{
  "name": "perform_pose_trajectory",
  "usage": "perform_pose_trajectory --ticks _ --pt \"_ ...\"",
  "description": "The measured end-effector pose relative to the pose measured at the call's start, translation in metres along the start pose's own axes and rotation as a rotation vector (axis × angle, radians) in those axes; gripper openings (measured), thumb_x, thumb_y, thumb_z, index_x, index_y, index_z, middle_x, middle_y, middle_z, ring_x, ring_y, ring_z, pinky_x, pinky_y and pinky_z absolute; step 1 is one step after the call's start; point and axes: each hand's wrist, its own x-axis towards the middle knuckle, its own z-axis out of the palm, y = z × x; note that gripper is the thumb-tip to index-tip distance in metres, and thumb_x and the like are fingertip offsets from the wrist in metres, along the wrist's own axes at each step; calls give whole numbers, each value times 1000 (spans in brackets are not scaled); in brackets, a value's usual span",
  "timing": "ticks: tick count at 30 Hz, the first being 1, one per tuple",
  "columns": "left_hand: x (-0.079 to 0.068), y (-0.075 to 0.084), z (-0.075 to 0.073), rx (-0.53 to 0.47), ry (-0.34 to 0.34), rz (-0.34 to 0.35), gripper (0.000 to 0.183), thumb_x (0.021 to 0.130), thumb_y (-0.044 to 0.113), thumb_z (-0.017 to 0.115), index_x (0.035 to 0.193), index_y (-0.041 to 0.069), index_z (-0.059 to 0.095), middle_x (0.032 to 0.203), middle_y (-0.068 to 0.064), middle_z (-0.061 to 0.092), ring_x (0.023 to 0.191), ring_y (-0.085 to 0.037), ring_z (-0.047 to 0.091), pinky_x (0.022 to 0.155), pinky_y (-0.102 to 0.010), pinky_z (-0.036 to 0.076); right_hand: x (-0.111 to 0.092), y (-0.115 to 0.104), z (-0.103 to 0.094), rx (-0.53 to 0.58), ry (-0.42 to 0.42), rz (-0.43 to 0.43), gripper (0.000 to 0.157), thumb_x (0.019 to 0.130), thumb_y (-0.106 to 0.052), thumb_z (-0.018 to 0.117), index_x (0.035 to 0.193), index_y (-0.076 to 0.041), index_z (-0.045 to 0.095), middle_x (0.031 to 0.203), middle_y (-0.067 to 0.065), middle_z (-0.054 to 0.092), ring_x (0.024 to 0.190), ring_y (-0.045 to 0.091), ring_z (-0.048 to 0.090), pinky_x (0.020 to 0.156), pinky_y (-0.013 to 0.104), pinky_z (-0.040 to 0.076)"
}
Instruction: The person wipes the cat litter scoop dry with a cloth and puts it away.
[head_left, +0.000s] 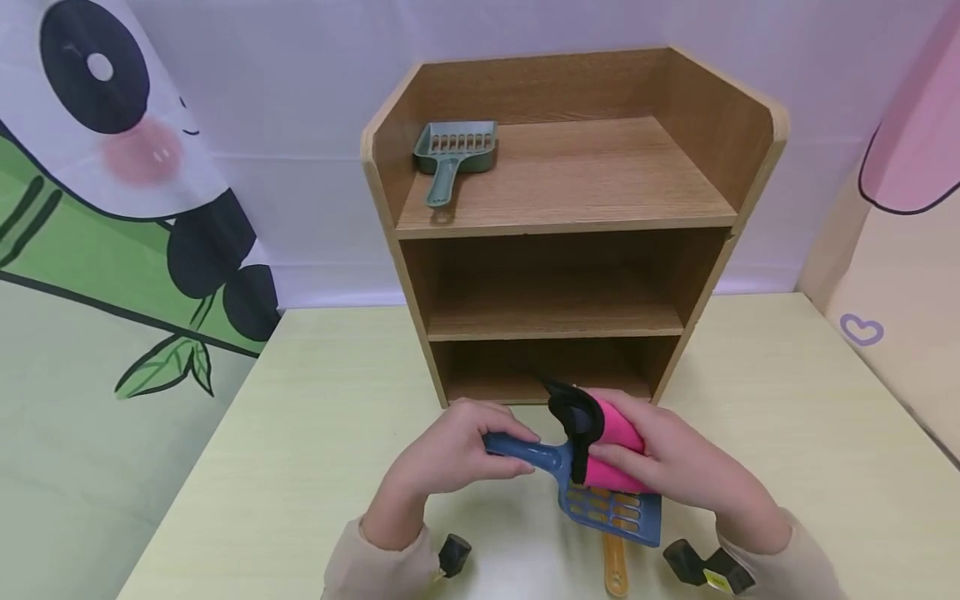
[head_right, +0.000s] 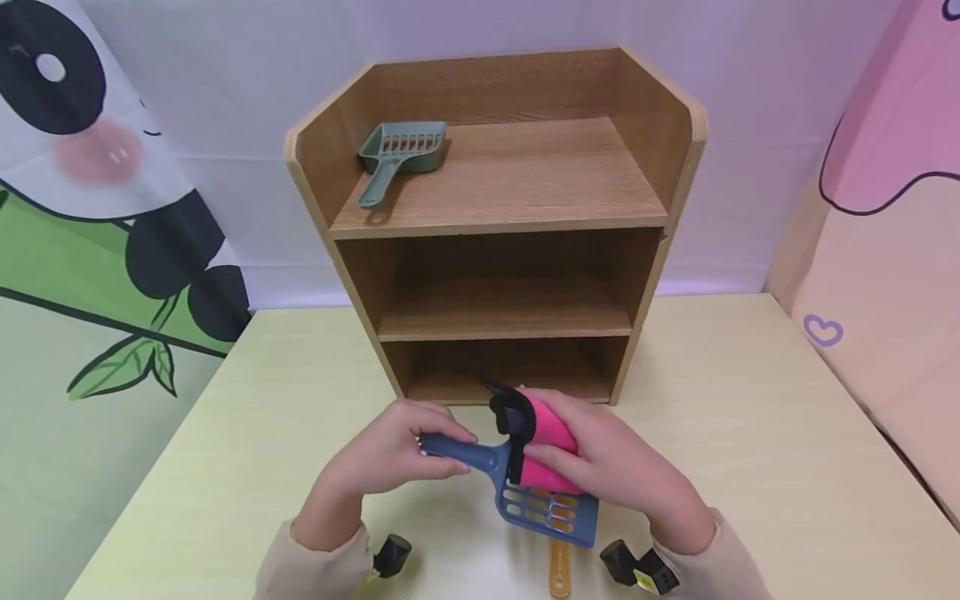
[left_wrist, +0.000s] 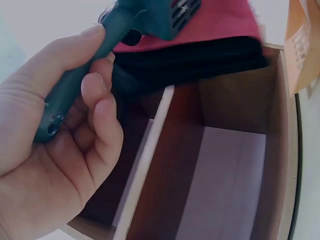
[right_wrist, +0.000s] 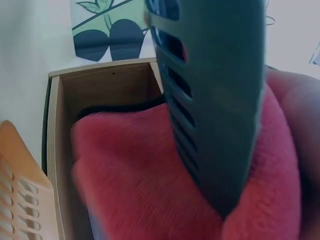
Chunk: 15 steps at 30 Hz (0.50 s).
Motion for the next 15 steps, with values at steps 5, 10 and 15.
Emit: perform_pose_trajectory --ticks 5,10,15 --pt "-3 5 0 48 9 71 22 79 12 76 99 5 73 88 -4 70 70 -2 53 59 -19 50 0 -1 0 -49 -94 128 74 75 -45 76 137 -34 38 116 -6 56 102 18 55 72 24 53" --pt "-3 8 1 60 13 86 23 78 13 77 100 6 73 87 -3 70 71 -2 52 59 -17 49 1 2 1 -139 -59 64 51 83 -46 68 128 -30 50 105 -9 63 92 10 58 70 24 51" --pt "-2 7 1 84 37 87 21 78 12 77 98 6 73 85 -2 69 68 -1 50 56 -16 46 3 3 1 -277 24 25 33 87 -35 67 119 -30 57 99 -12 66 85 4 59 71 26 51"
